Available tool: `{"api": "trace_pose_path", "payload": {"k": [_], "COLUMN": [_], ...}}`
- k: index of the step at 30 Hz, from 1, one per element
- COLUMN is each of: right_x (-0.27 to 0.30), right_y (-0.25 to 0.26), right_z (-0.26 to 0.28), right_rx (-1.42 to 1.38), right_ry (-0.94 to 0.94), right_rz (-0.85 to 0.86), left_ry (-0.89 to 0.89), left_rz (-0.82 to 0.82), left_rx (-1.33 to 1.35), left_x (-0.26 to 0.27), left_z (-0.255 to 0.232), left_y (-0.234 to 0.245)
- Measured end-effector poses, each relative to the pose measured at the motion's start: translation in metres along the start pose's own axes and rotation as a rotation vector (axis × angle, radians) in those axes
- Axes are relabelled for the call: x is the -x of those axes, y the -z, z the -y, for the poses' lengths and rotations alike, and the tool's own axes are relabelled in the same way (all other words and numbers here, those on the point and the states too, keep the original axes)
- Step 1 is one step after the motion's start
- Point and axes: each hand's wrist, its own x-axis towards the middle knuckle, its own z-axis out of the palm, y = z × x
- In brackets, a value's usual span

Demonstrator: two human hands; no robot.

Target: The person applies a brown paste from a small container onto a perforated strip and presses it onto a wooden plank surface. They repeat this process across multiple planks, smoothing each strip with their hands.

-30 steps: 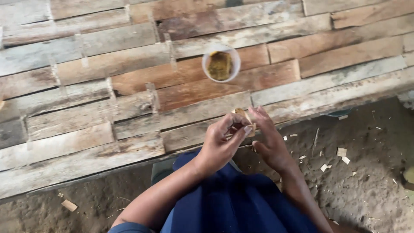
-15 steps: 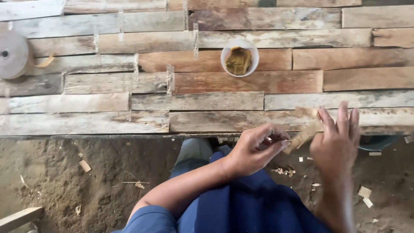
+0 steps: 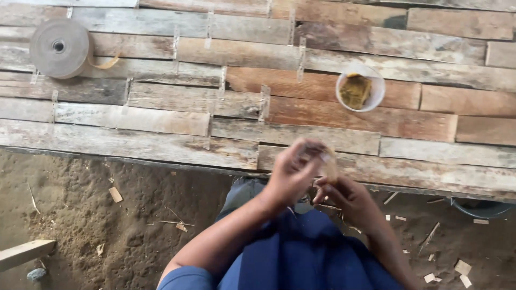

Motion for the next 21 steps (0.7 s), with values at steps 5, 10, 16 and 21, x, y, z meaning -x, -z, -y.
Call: {"api": "trace_pose_path", "payload": {"k": [5, 10, 16, 21], "right_x": [-0.035, -0.062, -0.076, -0.076], "right_y": [-0.099, -0.166, -0.191, -0.198], "right_z": [-0.013, -0.042, -0.085, -0.080], "right_rx": [-0.149, -0.301, -0.548, -0.527], "right_ry": [-0.192, -0.485, -0.619, -0.639], "right_rz": [0.003, -0.159, -0.225, -0.238], "left_ry": [0.240, 0.113, -0.225, -0.208], "left_rz": [-0.148, 0.016, -0.020, -0.001], "left_rx": [0.091, -0.647, -1.076, -1.120], "left_x": [-0.029, -0.043, -0.044, -0.041], "left_z": [0.037, 0.087, 0.155, 0.157], "left_y": [0.107, 0.170, 0.200, 0.197]}}
